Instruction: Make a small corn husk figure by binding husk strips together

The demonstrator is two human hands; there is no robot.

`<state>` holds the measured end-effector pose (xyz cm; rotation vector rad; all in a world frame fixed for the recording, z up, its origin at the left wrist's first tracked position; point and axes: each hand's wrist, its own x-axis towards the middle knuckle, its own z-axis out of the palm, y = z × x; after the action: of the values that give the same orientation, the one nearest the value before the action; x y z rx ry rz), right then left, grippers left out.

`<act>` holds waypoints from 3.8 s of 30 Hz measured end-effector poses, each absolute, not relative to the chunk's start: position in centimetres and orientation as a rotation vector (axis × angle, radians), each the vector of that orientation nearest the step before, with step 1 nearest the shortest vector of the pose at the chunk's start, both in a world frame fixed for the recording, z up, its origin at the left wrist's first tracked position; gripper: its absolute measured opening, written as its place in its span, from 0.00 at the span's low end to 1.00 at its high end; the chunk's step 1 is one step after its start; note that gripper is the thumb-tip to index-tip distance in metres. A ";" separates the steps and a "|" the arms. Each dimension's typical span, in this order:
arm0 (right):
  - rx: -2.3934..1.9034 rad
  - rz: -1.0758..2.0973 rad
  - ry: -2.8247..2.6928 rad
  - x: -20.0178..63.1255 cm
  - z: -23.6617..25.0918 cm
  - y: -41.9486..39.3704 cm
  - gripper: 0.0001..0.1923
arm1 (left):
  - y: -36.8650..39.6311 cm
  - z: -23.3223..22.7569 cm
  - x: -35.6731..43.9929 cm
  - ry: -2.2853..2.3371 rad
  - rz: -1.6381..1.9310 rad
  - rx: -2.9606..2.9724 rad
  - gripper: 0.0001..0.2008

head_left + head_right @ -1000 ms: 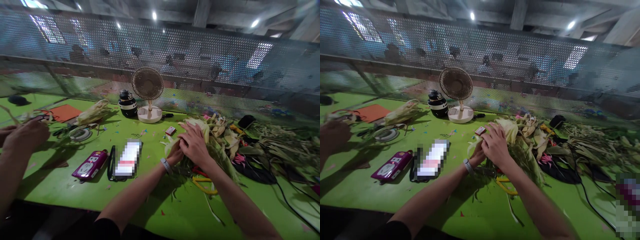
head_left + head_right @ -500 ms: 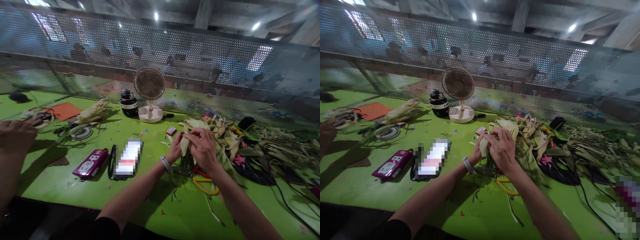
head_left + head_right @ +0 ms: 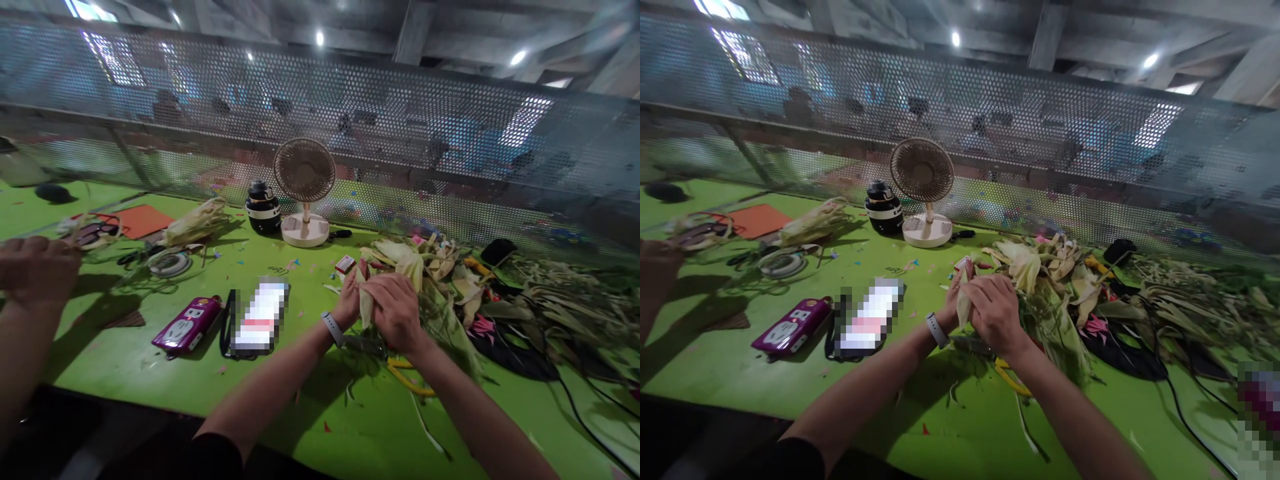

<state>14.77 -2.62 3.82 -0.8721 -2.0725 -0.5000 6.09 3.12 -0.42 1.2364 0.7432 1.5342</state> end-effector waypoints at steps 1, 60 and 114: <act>-0.900 -0.506 -2.059 14.9 3.8 -2.6 0.11 | 2.9 -0.3 5.9 0.705 1.521 1.227 0.24; -1.370 0.490 -1.638 17.7 3.5 0.5 0.14 | 3.0 -0.8 6.6 0.475 1.389 0.679 0.20; -1.234 1.073 -1.386 18.7 5.0 5.7 0.18 | 3.2 -0.7 6.2 0.426 1.179 0.760 0.17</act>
<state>18.75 5.66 5.04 -1.2342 -1.3857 1.0726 6.22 3.18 -0.74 0.7598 0.4259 1.1793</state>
